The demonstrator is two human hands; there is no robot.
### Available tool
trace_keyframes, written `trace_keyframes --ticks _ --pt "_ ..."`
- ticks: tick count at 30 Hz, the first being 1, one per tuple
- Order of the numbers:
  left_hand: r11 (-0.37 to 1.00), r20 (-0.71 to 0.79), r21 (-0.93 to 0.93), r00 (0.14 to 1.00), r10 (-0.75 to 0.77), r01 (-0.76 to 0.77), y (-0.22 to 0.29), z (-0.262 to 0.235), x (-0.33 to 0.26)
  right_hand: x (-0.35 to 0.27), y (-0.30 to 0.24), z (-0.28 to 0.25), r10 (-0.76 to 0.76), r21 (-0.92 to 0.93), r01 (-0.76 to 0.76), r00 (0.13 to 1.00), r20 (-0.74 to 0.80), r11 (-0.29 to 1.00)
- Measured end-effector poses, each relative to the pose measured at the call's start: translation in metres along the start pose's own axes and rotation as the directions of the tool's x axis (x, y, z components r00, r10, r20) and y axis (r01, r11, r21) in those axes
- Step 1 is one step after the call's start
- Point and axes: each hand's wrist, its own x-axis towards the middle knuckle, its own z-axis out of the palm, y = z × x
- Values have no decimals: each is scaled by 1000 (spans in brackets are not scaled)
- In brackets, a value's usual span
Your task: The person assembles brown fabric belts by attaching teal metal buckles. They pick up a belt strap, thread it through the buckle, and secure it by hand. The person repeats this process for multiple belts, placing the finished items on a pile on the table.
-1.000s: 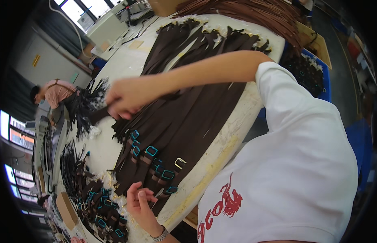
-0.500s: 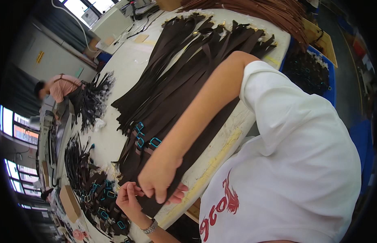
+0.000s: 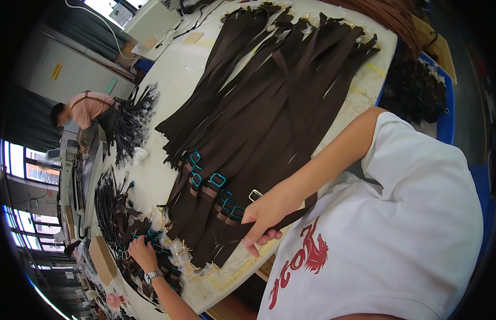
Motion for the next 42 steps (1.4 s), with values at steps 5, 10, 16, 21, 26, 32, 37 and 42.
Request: trace_keyframes --ticks 5,10,16,21,26,32,37,42 --pt "903 -107 -425 988 -108 52 -19 -10 -9 -19 -11 -18 -12 136 24 996 -87 990" --pt "419 28 -907 997 -66 53 81 -138 -2 -11 -13 -22 -175 138 202 966 -190 970" --pt "410 -50 -909 996 80 -79 223 -191 -46 15 -16 -15 -247 205 304 933 -262 930" --pt "537 -255 -815 967 4 -218 276 -155 -67 13 9 -12 -309 189 402 869 -387 896" --pt "667 -320 -712 947 -30 -220 285 -132 -82 7 20 -12 -358 147 445 843 -401 883" --pt "628 -378 -722 926 -8 -290 308 -165 -78 -5 16 -3 -412 -122 412 749 -519 903" --pt "349 -87 -936 991 -103 -47 302 -163 -88 -12 18 -2 -407 -84 433 743 -531 898" --pt "292 -31 -956 990 -134 10 305 -160 -89 -9 20 1 -406 -11 472 746 -528 881"
